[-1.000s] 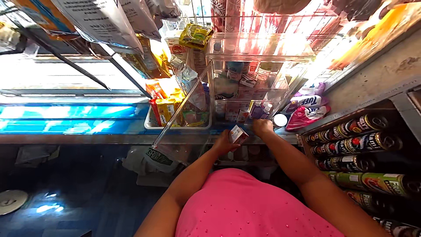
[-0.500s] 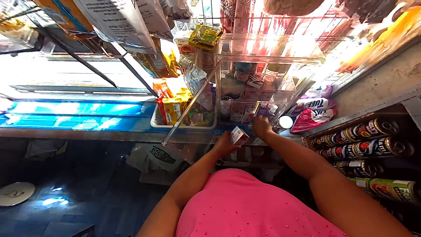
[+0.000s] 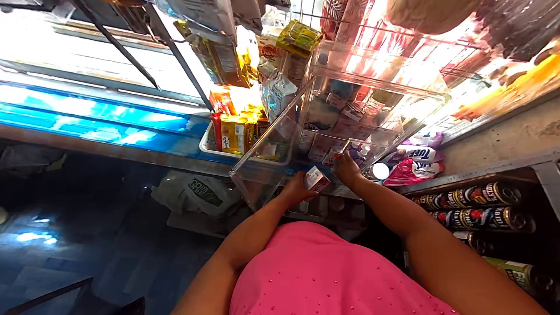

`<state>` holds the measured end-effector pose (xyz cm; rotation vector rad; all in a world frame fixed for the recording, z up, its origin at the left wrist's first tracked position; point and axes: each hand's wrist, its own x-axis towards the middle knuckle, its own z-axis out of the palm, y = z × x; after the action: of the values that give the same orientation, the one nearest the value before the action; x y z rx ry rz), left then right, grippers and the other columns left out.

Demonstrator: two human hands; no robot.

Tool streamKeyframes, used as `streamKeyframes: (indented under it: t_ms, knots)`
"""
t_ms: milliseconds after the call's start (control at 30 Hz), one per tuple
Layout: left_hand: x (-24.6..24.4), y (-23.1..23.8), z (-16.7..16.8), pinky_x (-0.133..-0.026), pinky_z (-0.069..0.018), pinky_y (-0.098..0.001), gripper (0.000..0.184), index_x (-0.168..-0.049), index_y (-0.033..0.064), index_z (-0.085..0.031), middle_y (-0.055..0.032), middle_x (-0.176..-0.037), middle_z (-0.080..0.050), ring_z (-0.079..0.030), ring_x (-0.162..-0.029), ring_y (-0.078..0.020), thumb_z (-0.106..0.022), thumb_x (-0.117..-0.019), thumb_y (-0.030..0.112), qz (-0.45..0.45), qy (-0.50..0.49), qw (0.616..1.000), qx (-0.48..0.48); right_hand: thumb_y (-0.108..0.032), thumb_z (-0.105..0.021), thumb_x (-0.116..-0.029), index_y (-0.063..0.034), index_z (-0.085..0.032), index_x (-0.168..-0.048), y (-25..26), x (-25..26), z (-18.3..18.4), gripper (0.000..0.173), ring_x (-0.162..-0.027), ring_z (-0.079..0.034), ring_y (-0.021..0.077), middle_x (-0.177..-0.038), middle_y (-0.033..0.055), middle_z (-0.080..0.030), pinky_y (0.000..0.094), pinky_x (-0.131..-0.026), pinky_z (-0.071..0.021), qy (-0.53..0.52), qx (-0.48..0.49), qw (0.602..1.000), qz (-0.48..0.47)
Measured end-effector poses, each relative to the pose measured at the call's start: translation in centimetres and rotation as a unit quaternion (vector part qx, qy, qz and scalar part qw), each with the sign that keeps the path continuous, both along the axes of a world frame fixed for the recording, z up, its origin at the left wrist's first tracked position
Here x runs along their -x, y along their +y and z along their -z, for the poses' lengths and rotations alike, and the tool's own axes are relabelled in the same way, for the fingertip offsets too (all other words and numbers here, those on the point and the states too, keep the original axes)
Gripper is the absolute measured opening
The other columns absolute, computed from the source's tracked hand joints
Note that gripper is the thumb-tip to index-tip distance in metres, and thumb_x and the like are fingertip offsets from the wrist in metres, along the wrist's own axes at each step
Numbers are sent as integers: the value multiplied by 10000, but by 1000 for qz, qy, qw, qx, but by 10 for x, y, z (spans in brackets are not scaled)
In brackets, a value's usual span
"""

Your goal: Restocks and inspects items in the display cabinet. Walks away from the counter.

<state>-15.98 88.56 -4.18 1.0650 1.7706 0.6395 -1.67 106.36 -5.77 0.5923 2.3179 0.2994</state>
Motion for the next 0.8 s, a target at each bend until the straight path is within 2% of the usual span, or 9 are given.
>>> streamKeyframes:
  t_ms: [67,167,233,333,367,467,567,633,800]
  knots:
    - [3,-3,3,-1075,-477,-484,819,-1473,-26,-394,-260,-1379,-550,-592,-1249,-336,-840,-867,301,-2,3,1000,4,30,-430,-1034,137,-572,-1346,-2,1,0,359,-1498,-319,439,-1495,310,-483,592,-1255,-136,-4,0,1000,12]
    - [8,-8,7,-1069,-484,-496,811,-1462,-27,-407,-262,-1379,-551,-595,-1245,-341,-845,-860,295,-15,-5,1000,-2,27,-420,-1035,118,-634,-1265,-7,0,-13,327,-1435,-416,416,-1412,267,-572,575,-1235,-202,-16,11,999,36]
    - [9,-10,8,-1071,-481,-505,823,-1474,-24,-401,-261,-1388,-548,-593,-1248,-346,-846,-858,293,-27,-12,1000,-5,3,-457,-1022,108,-672,-1188,-14,-2,-25,291,-1358,-492,420,-1356,271,-602,554,-1174,-317,38,41,995,83]
    - [10,-9,6,-1066,-484,-496,815,-1474,-25,-395,-261,-1372,-558,-600,-1234,-337,-837,-866,291,-31,-13,999,-3,-69,-551,-1006,93,-618,-1277,-30,0,-40,323,-1271,-572,444,-1470,275,-499,602,-1005,-498,123,99,958,240]
    - [10,-9,6,-1068,-483,-497,816,-1477,-24,-394,-260,-1373,-559,-600,-1238,-336,-837,-867,290,-30,-12,999,-1,-104,-573,-1003,66,-599,-1324,-31,0,-38,364,-1253,-586,458,-1529,271,-440,629,-969,-515,141,125,940,283]
    - [7,-7,7,-1070,-483,-499,828,-1483,-22,-388,-263,-1371,-559,-596,-1244,-342,-840,-864,292,-19,-6,1000,2,-112,-608,-988,0,-614,-1354,-20,-7,-10,382,-1364,-496,458,-1595,261,-364,647,-1069,-441,247,222,881,338]
    - [6,-8,9,-1072,-481,-501,832,-1480,-13,-395,-265,-1374,-557,-592,-1249,-345,-847,-856,301,-5,0,1000,6,-72,-644,-933,-36,-689,-1240,-13,-5,18,312,-1306,-540,443,-1511,259,-462,653,-1030,-465,355,270,821,356]
    - [6,-9,9,-1076,-478,-496,834,-1479,-17,-391,-268,-1379,-552,-589,-1252,-343,-847,-855,298,3,3,1000,5,-81,-666,-922,-43,-683,-1246,-15,1,20,328,-1307,-537,444,-1500,267,-466,651,-1025,-467,365,282,808,367]
    - [8,-13,5,-1081,-477,-492,856,-1506,-18,-359,-269,-1413,-529,-582,-1266,-342,-840,-866,285,-3,9,1000,17,-97,-693,-916,-85,-676,-1274,-21,5,27,359,-1339,-508,460,-1584,277,-350,655,-1014,-477,374,288,802,365]
